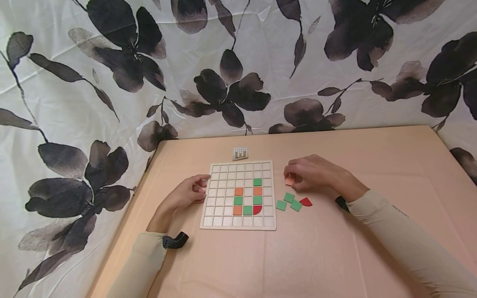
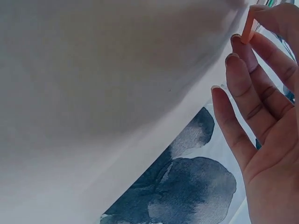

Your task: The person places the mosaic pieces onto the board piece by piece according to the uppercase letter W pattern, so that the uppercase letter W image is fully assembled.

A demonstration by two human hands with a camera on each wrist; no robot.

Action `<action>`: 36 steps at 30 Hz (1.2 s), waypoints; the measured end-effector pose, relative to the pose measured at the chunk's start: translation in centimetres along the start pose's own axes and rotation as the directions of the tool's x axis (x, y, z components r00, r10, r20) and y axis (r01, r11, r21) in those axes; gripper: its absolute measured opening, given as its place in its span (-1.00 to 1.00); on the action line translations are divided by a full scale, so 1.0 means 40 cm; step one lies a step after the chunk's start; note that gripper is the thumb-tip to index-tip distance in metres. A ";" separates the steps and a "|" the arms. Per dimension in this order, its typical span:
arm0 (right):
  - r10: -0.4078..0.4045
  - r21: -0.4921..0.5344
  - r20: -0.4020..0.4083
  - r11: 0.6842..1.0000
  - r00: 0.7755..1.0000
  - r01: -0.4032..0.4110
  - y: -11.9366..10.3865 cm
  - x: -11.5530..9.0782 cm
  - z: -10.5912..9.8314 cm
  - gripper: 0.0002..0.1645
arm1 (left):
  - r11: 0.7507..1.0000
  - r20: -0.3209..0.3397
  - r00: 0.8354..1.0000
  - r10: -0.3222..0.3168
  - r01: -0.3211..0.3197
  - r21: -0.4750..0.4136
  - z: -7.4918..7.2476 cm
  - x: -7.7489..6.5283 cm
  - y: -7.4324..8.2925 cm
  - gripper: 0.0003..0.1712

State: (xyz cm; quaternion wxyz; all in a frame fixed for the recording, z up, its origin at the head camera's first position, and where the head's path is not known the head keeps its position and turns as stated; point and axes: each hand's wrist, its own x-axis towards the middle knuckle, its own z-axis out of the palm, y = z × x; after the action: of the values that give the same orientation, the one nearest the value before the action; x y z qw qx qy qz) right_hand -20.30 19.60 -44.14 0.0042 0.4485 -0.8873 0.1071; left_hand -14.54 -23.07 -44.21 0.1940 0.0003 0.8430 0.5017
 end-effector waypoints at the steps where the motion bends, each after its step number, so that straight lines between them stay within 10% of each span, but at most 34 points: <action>1: -0.003 0.006 -0.002 1.000 1.000 0.003 0.000 0.002 -0.001 -0.78 | 1.000 0.000 1.000 0.000 0.000 0.000 -0.001 0.000 0.000 -0.21; 36: -0.147 0.114 0.129 0.985 0.981 0.132 -0.138 0.188 -0.030 -0.78 | 1.000 -0.004 1.000 -0.007 0.007 0.010 0.000 -0.002 0.006 -0.22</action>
State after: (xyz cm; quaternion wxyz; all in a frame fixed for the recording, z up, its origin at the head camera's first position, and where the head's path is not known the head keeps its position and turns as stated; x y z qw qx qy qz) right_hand -20.51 10.68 -41.16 -0.0729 0.5155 -0.8450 0.1219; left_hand -14.50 -22.99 -43.98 0.1941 -0.0029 0.8459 0.4967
